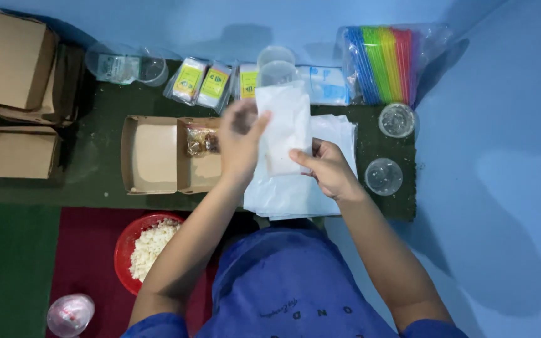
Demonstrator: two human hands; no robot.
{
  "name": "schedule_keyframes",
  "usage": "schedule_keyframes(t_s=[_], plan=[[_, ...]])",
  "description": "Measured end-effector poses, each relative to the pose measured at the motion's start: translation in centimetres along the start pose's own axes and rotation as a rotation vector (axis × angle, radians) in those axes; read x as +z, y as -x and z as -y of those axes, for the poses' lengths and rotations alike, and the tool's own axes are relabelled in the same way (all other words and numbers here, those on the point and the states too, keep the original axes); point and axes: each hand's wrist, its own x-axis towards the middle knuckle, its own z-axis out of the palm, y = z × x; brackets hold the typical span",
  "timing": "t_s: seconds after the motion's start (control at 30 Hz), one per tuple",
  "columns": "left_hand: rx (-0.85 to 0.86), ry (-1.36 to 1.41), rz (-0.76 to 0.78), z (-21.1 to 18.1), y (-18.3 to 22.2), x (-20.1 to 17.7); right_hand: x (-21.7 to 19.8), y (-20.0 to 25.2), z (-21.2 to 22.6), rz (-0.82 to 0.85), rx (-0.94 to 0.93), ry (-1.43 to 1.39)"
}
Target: Preparing and packaging a meal by scooping rice, adding toppings, wrapping it, and placing it in a box
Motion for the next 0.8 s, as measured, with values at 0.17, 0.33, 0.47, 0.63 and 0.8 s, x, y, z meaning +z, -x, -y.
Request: schedule_keyframes(t_s=[0.17, 0.33, 0.47, 0.63, 0.8], plan=[[1.471, -0.373, 0.417, -1.9, 1.2, -3.1, -0.6, 0.4, 0.6, 0.054, -0.036, 0.027], [1.493, -0.820, 0.644, -1.2, 0.3, -3.4, -1.5, 0.6, 0.2, 0.154, -0.063, 0.165], [1.289, -0.757, 0.843, -0.9, -1.0, -3.2, -3.0, 0.7, -0.8, 0.217, -0.092, 0.202], [0.820, -0.337, 0.927, 0.1, -0.7, -2.4, -1.4, 1.9, 1.4, 0.191, -0.088, 0.156], [0.333, 0.050, 0.646, 7.4, -0.9, -1.2, -1.6, 1.3, 0.5, 0.134, -0.090, 0.154]])
